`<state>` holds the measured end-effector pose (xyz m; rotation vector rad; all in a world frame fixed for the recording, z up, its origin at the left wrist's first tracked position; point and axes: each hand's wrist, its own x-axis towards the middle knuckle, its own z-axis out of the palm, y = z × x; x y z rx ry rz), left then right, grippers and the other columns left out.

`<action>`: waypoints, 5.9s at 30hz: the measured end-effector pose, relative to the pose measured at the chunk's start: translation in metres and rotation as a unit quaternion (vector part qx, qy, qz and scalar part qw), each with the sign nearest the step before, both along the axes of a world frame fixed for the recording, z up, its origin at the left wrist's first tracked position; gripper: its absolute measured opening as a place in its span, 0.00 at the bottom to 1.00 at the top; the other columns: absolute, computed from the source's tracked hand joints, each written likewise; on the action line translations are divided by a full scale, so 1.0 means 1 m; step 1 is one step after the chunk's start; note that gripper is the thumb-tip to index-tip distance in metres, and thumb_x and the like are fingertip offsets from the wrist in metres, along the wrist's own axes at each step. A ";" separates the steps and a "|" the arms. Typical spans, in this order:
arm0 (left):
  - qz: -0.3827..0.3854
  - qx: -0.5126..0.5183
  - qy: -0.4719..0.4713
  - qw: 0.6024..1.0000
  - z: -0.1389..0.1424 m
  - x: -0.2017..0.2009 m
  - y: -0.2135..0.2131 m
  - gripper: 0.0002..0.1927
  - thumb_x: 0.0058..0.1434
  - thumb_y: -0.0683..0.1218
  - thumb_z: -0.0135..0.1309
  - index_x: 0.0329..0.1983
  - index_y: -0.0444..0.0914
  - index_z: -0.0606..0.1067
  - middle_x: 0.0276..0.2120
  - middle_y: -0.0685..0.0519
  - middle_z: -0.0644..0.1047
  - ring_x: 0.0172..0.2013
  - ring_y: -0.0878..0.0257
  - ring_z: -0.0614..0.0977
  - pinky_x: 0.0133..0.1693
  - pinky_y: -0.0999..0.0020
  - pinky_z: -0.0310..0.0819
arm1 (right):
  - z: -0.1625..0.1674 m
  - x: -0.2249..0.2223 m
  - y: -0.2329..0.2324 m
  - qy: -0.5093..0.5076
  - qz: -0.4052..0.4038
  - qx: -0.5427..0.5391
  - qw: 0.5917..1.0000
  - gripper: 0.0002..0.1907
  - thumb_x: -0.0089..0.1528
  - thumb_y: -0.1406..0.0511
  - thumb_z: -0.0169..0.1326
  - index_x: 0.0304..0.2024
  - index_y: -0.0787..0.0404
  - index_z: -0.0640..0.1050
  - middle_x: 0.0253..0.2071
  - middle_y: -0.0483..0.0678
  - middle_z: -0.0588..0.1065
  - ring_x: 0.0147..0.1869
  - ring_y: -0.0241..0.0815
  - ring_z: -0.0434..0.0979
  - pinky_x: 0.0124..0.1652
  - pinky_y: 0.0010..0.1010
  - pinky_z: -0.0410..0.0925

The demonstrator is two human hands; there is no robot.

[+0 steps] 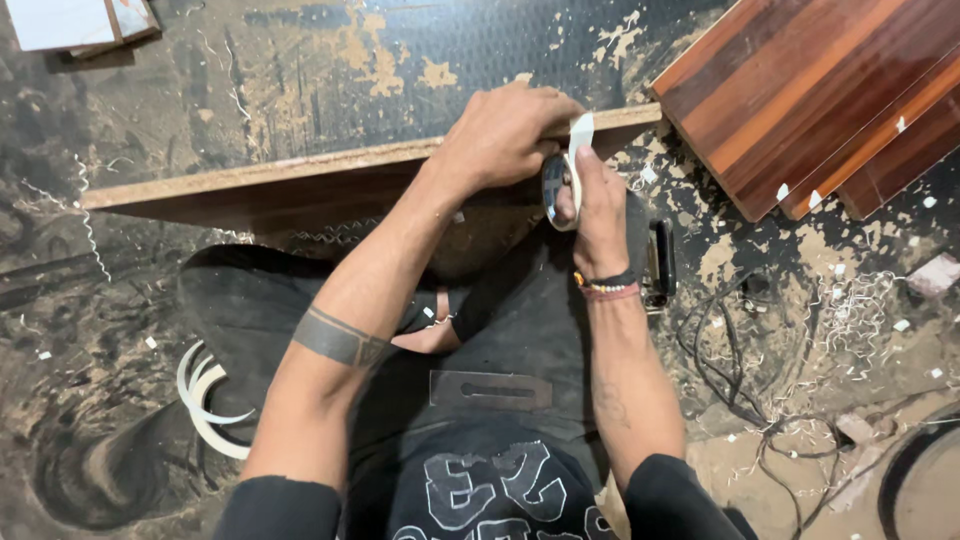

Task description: The person sits on the workshop floor and applies white edge banding tape to the edge of a wooden board. They align the banding along the board edge, then run a heated iron along the strip to melt and press it onto the board, working along the edge and repositioning the board between passes.

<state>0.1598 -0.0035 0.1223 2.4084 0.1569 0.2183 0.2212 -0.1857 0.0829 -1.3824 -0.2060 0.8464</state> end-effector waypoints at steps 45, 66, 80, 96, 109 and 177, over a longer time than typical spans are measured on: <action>0.100 0.199 -0.166 0.961 0.006 -0.117 -0.078 0.27 0.52 0.55 0.63 0.52 0.38 0.72 0.44 0.50 0.77 0.50 0.52 0.78 0.58 0.51 0.68 | 0.119 -0.096 -0.121 -0.533 0.331 -0.385 0.676 0.14 0.59 0.54 0.61 0.37 0.57 0.81 0.33 0.54 0.80 0.37 0.57 0.80 0.34 0.46 0.71; 0.632 0.112 0.123 0.757 -0.112 -0.602 -0.094 0.17 0.56 0.45 0.57 0.47 0.33 0.75 0.46 0.44 0.75 0.51 0.46 0.73 0.49 0.50 0.68 | 0.031 -0.102 0.040 -0.664 0.374 -0.090 0.641 0.16 0.71 0.64 0.64 0.57 0.64 0.76 0.51 0.54 0.74 0.53 0.53 0.75 0.55 0.37 0.68; 0.688 0.068 0.081 0.718 -0.122 -0.552 -0.088 0.06 0.67 0.42 0.54 0.46 0.37 0.74 0.32 0.50 0.79 0.30 0.62 0.78 0.32 0.61 0.72 | 0.086 -0.143 0.028 -0.663 0.310 -0.001 0.682 0.11 0.70 0.73 0.60 0.54 0.63 0.75 0.55 0.52 0.76 0.59 0.50 0.73 0.63 0.35 0.66; 0.378 -0.531 -0.414 0.635 0.060 -0.369 -0.094 0.10 0.69 0.36 0.56 0.51 0.35 0.70 0.42 0.44 0.80 0.38 0.61 0.82 0.40 0.66 0.78 | 0.125 -0.207 0.020 -0.487 0.390 0.080 0.777 0.18 0.57 0.69 0.67 0.50 0.58 0.80 0.42 0.48 0.80 0.47 0.47 0.80 0.50 0.35 0.70; 0.509 -0.478 -0.259 0.667 0.009 -0.469 0.070 0.15 0.74 0.49 0.52 0.55 0.35 0.76 0.37 0.53 0.82 0.33 0.69 0.80 0.34 0.74 0.75 | 0.096 -0.038 -0.038 -0.745 0.263 -0.137 0.598 0.11 0.71 0.64 0.62 0.56 0.55 0.80 0.38 0.49 0.75 0.44 0.48 0.76 0.42 0.37 0.68; 0.107 0.027 -0.180 0.977 -0.006 -0.048 -0.098 0.05 0.64 0.46 0.57 0.40 0.44 0.81 0.39 0.54 0.83 0.36 0.54 0.85 0.33 0.58 0.77 | -0.083 0.045 -0.158 -0.226 0.122 -0.374 0.891 0.21 0.70 0.55 0.49 0.42 0.68 0.75 0.35 0.59 0.76 0.37 0.55 0.77 0.41 0.44 0.68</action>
